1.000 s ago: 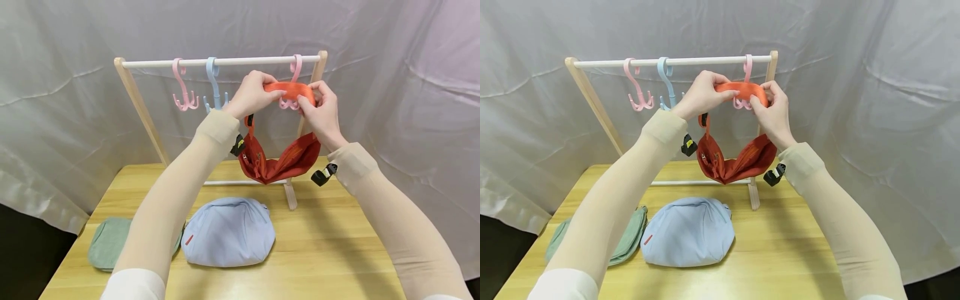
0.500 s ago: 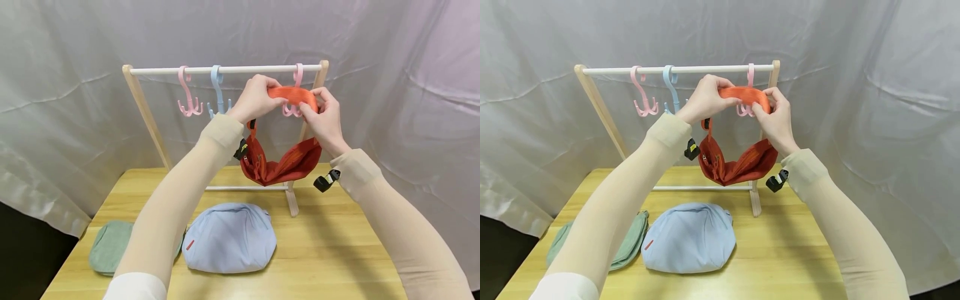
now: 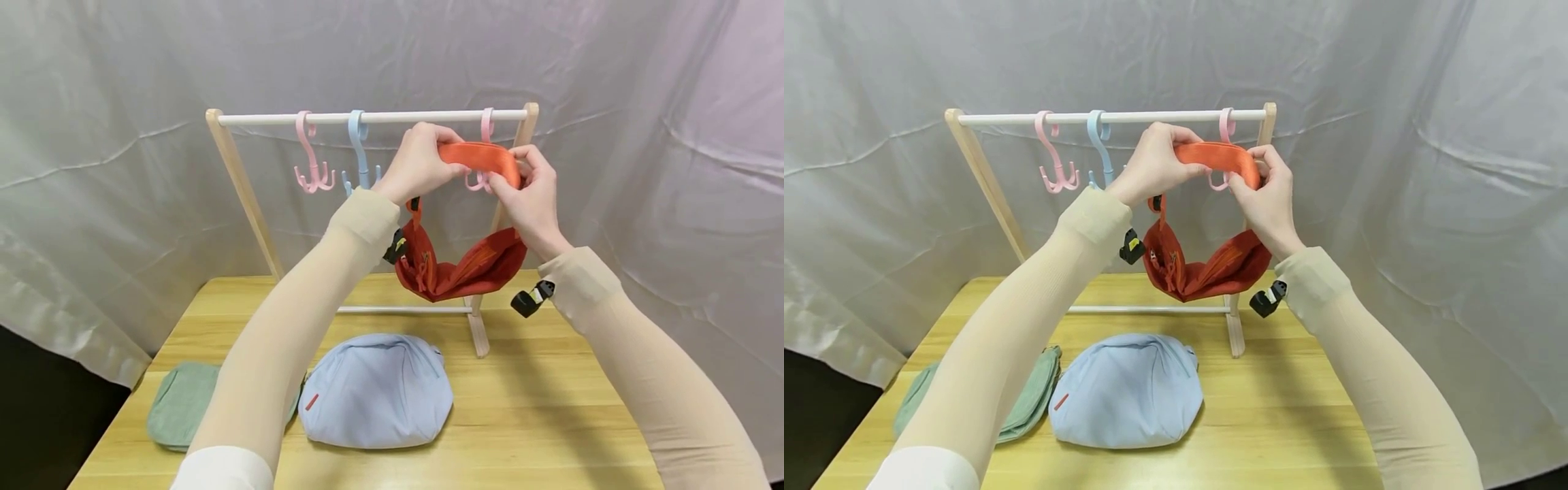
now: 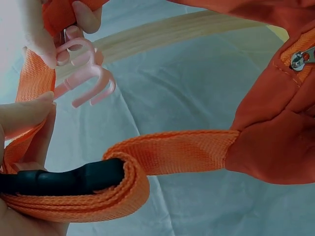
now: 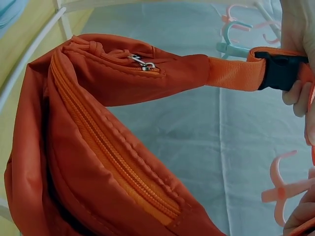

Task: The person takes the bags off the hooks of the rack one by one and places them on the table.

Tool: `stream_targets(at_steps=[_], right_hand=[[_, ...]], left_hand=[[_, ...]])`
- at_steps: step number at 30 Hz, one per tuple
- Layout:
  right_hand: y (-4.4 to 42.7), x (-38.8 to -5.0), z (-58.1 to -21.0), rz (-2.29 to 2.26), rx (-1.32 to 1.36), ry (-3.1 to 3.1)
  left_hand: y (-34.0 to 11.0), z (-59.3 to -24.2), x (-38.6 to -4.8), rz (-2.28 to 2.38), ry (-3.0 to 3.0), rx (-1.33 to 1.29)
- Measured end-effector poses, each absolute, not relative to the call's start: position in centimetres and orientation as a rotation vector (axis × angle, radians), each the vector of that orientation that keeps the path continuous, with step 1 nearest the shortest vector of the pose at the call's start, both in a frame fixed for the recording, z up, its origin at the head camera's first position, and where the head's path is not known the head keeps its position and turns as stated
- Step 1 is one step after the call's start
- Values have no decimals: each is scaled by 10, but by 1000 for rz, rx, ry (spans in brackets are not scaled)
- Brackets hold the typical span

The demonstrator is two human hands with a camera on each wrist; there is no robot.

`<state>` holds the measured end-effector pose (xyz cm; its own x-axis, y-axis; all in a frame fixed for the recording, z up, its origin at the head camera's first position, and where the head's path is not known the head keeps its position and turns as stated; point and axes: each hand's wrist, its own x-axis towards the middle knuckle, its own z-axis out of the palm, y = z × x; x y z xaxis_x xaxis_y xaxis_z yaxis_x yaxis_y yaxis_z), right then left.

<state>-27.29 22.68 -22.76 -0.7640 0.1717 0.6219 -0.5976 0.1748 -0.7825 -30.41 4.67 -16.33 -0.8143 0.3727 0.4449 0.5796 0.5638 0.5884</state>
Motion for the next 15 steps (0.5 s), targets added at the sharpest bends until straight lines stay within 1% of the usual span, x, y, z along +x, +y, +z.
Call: stream_targets(at_steps=[15], right_hand=[[226, -273, -237, 1492, 445, -1749]], left_hand=[[45, -168, -300, -1162, -2526, -877]])
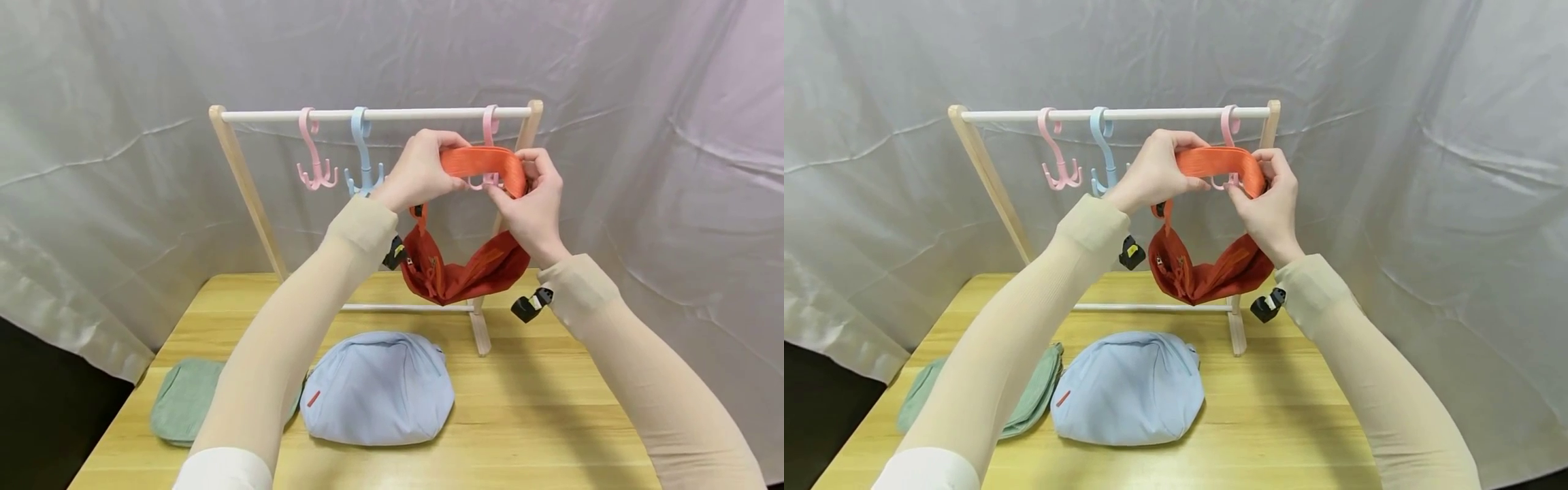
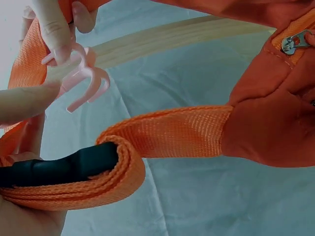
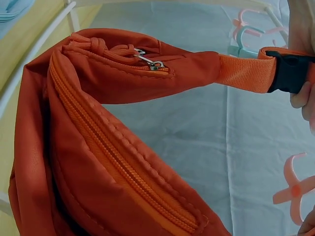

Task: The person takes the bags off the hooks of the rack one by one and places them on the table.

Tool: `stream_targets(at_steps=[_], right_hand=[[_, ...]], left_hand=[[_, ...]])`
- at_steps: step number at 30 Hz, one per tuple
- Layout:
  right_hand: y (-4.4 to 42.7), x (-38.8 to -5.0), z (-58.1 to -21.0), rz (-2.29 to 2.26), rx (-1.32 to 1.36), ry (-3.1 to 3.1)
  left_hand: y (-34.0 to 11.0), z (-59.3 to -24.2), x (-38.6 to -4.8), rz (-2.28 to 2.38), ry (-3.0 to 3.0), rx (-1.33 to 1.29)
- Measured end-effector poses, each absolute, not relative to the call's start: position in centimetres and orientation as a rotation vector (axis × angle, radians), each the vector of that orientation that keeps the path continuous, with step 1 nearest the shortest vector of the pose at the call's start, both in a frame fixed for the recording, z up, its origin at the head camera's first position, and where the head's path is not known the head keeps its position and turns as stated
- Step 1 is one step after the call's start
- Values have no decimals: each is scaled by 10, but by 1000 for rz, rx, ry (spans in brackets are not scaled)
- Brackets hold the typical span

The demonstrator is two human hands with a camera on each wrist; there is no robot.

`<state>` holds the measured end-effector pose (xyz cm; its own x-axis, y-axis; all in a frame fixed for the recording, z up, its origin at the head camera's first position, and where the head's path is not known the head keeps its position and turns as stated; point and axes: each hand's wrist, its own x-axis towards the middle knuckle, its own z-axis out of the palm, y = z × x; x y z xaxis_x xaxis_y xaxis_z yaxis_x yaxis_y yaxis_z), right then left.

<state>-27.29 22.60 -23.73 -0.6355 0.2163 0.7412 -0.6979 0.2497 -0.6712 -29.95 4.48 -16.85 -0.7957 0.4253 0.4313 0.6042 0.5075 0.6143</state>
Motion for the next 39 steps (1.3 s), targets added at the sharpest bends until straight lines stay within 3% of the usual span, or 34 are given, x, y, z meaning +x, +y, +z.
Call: stream_targets(at_steps=[26, 39], right_hand=[[227, -264, -223, 1633, 506, -1625], [236, -260, -238, 1480, 522, -1740]], left_hand=[[50, -173, -290, -1335, -2170, -1012], [48, -178, -282, -1495, -2078, -1107]])
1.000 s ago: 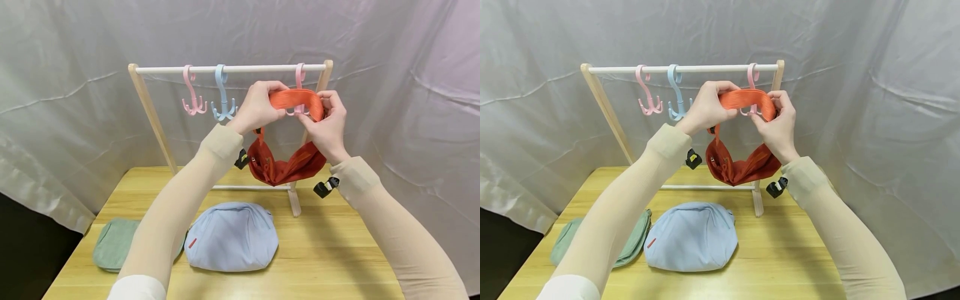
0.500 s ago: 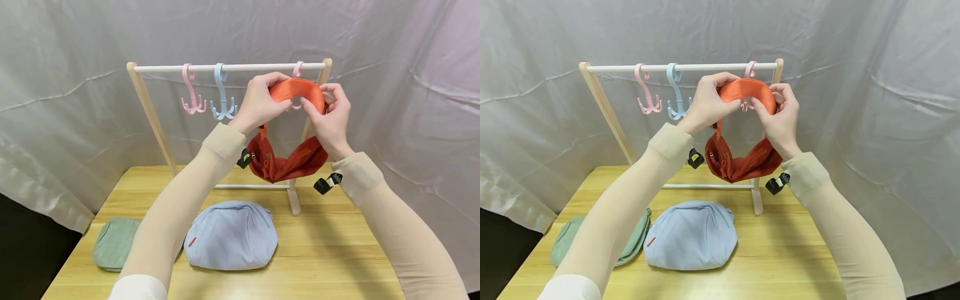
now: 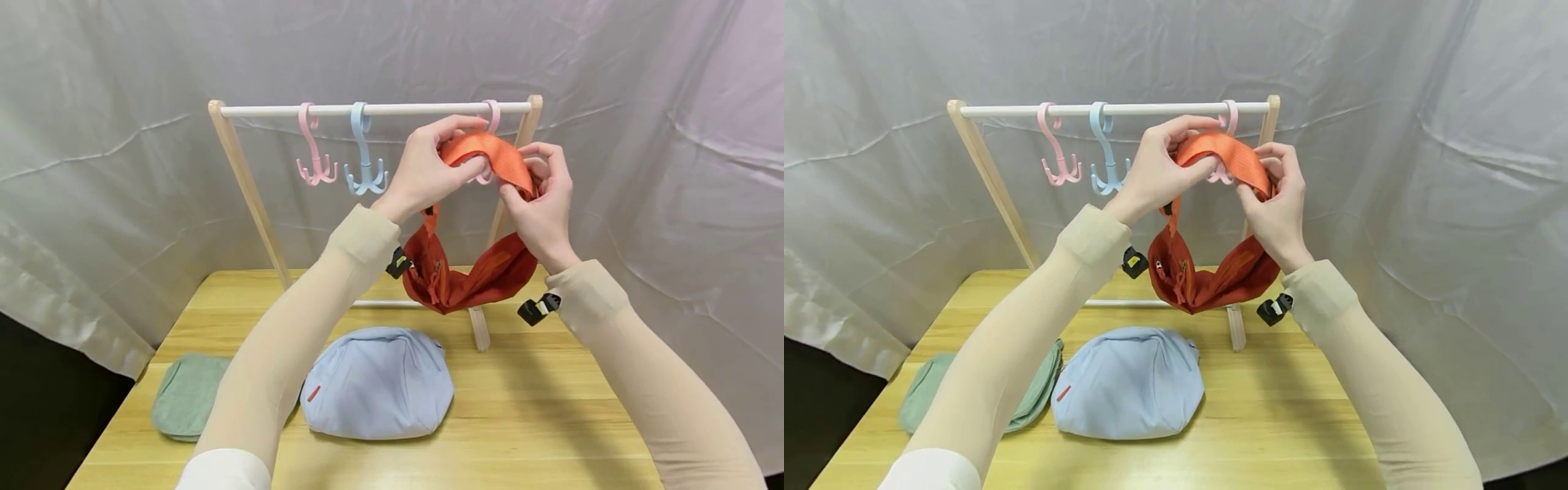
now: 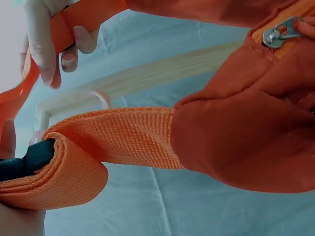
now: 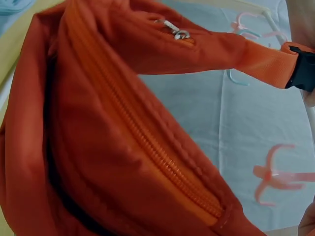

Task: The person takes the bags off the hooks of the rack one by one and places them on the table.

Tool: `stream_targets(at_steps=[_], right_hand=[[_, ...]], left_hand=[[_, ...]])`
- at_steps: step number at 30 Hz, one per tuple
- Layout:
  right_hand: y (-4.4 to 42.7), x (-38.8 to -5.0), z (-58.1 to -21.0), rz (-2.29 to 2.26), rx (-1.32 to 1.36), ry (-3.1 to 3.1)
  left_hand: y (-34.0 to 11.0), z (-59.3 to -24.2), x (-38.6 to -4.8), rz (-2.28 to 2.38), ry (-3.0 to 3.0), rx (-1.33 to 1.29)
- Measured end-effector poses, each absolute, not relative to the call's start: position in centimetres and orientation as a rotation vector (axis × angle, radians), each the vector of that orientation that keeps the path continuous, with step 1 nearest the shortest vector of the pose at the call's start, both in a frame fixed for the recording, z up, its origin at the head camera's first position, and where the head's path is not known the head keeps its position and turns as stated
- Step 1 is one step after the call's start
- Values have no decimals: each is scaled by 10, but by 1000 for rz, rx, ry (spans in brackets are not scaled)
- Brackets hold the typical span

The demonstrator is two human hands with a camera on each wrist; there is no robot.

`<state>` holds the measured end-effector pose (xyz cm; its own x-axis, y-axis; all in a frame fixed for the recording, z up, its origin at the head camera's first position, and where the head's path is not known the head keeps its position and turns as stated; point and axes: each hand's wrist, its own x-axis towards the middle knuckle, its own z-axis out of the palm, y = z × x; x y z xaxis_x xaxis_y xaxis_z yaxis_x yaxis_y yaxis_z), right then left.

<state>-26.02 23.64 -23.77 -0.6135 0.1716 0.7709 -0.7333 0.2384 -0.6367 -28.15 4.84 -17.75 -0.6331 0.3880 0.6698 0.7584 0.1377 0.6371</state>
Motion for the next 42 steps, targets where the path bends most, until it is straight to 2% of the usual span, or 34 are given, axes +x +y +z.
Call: stream_targets(at_steps=[8, 23, 36, 42], right_hand=[[238, -254, -244, 1421, 586, -1715], [250, -238, -265, 1415, 592, -1775], [271, -221, -301, 1456, 520, -1872], [281, -215, -321, 1408, 576, -1976]], left_hand=[[48, -177, -275, -1388, -2157, -1017], [51, -203, -262, -1356, -2065, -1010], [52, -216, -252, -1445, -2024, -1018], [51, -224, -249, -1450, -2012, -969]])
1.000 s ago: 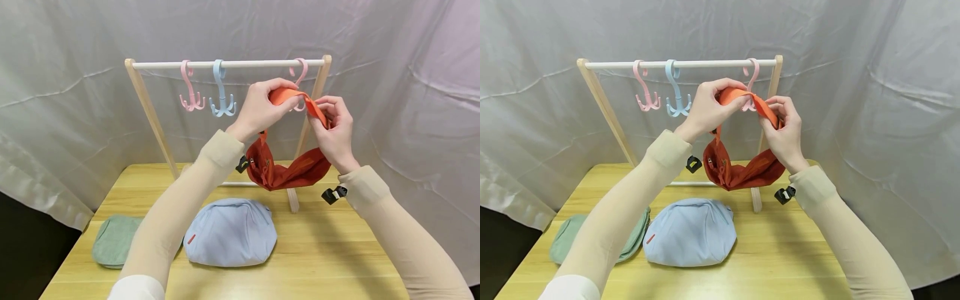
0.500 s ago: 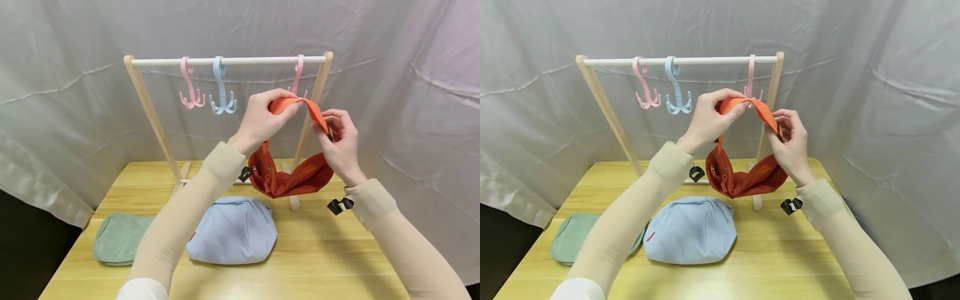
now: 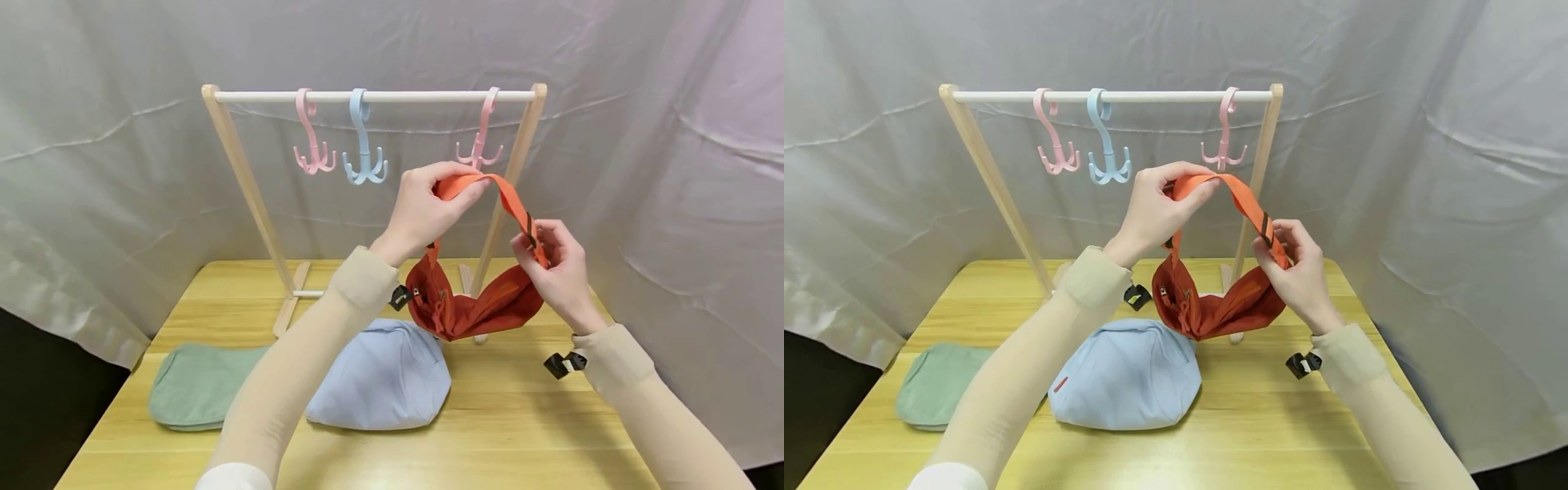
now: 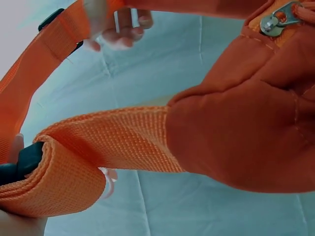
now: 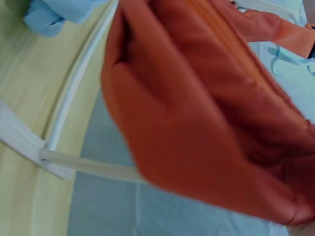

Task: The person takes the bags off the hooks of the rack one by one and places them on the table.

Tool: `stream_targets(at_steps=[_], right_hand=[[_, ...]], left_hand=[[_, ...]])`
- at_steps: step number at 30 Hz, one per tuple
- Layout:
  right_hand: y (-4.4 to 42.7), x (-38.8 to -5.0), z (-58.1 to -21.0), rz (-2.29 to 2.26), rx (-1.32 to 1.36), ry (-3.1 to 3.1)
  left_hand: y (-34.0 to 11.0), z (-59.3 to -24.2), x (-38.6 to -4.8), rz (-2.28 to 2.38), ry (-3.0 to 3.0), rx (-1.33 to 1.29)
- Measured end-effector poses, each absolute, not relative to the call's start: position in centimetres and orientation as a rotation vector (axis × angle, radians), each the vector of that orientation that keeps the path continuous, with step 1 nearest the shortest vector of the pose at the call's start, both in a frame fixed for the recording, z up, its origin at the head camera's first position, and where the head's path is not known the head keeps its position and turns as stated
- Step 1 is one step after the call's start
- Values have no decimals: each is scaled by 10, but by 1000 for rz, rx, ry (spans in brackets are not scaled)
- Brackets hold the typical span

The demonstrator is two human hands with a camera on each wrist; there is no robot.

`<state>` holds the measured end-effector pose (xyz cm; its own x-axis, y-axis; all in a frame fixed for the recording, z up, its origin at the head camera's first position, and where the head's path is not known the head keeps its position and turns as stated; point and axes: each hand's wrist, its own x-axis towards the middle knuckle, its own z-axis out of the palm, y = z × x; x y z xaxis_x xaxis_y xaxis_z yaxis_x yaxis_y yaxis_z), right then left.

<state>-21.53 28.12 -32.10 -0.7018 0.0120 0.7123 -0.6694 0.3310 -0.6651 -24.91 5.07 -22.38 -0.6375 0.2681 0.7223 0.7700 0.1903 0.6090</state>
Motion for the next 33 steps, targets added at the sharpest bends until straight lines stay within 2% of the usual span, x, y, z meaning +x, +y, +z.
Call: stream_targets(at_steps=[16, 33], right_hand=[[306, -202, -365, 1637, 760, -2166], [301, -189, -370, 1642, 572, -1909]], left_hand=[[53, -238, -247, -1648, -2008, -877], [49, -256, -267, -1520, -2285, -714]])
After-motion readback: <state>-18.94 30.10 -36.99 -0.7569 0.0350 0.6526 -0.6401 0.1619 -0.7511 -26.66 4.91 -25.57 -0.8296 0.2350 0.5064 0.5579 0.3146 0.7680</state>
